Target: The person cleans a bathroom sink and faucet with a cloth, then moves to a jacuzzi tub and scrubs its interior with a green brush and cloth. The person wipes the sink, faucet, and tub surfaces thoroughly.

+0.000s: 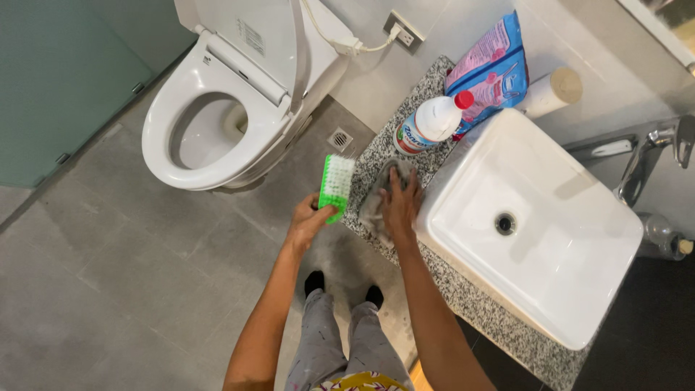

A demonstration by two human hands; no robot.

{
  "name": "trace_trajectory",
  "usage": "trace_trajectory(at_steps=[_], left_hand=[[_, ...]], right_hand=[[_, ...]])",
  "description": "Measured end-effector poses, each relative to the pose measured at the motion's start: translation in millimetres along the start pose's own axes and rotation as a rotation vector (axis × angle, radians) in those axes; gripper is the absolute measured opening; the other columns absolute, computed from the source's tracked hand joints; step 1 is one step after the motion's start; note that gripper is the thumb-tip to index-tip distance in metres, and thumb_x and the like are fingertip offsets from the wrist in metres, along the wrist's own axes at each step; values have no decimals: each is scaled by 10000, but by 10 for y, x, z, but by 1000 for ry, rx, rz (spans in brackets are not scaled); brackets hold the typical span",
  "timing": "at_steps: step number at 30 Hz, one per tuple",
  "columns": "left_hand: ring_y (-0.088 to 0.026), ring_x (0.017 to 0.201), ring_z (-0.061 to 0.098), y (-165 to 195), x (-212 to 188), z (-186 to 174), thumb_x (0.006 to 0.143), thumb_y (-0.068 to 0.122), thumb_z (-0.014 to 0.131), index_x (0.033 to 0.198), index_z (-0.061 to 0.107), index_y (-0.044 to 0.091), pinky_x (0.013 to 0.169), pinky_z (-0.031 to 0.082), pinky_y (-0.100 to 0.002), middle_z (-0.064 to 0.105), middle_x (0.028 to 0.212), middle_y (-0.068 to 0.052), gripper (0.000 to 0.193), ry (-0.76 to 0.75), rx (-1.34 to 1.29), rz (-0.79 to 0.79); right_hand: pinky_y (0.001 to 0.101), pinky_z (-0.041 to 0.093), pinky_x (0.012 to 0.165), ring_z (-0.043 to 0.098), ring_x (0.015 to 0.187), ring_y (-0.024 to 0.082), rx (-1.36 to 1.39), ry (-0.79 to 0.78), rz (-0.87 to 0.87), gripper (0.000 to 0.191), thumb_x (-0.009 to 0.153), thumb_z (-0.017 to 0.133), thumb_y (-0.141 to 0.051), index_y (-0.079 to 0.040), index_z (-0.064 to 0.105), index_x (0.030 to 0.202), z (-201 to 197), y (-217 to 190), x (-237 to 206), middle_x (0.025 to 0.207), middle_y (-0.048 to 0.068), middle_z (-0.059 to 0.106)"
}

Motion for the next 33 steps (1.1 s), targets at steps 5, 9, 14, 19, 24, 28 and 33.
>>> trace_trajectory(at_steps=[5,9,14,19,24,28,33], left_hand=[[-188,814,689,152,202,404,749,217,798,1245,642,-16,685,558,-330,733,984,-80,569,-60,26,71],[-261,834,732,336,332,804,690,330,837,1122,709,-34,763,595,-401,750,928,-139,579,23,376,326],[-402,1033,641,476,277,1386,627,408,874,1016,710,6,928,536,-511,675,1048,-213,583,146,746,466],[-474,1168,460,484,152,1874,601,264,924,1212,605,6,986,424,-562,523,1210,-242,736,204,766,509],[-426,1159,475,505,22,2031,670,182,895,1313,566,15,1005,433,-528,524,1219,-222,742,206,732,693],[-431,1126,491,440,107,2058,742,234,878,1322,572,-7,975,432,-524,551,1192,-241,699,71,744,648],[-424,1129,605,540,294,1986,979,159,658,1241,670,15,998,489,-503,647,1221,-234,299,227,671,605]], right_hand=[[589,335,1172,350,1410,461,-31,-145,-9,563,894,704,-51,-322,644,1384,38,20,-107,1588,126,384],[522,443,1080,396,1386,420,15,-260,-77,518,869,701,-37,-346,691,1285,1,137,-841,1632,111,402],[481,499,1067,479,1299,397,-16,-114,-156,487,825,672,18,-262,734,1218,-372,428,-1488,1459,95,527],[501,486,1069,509,1292,400,-22,-8,-217,487,774,638,67,-195,745,1171,-593,582,-1647,1431,84,566],[509,474,1060,504,1310,401,-34,2,-253,321,771,705,-27,-150,723,1067,-931,1067,-1898,1432,79,564],[502,473,1066,544,1292,361,-96,45,-86,322,716,710,-10,-169,750,993,-1512,1948,-2386,1355,53,628],[450,501,1092,569,1259,337,-67,59,-58,215,746,733,-61,-196,747,912,-1519,2477,-2639,1299,27,671]])
Point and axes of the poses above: each hand's wrist, its own x-axis towards the middle knuckle, its own z-axis out of the palm, y = z × x, the point moved 7 cm from there along x, towards the middle knuckle
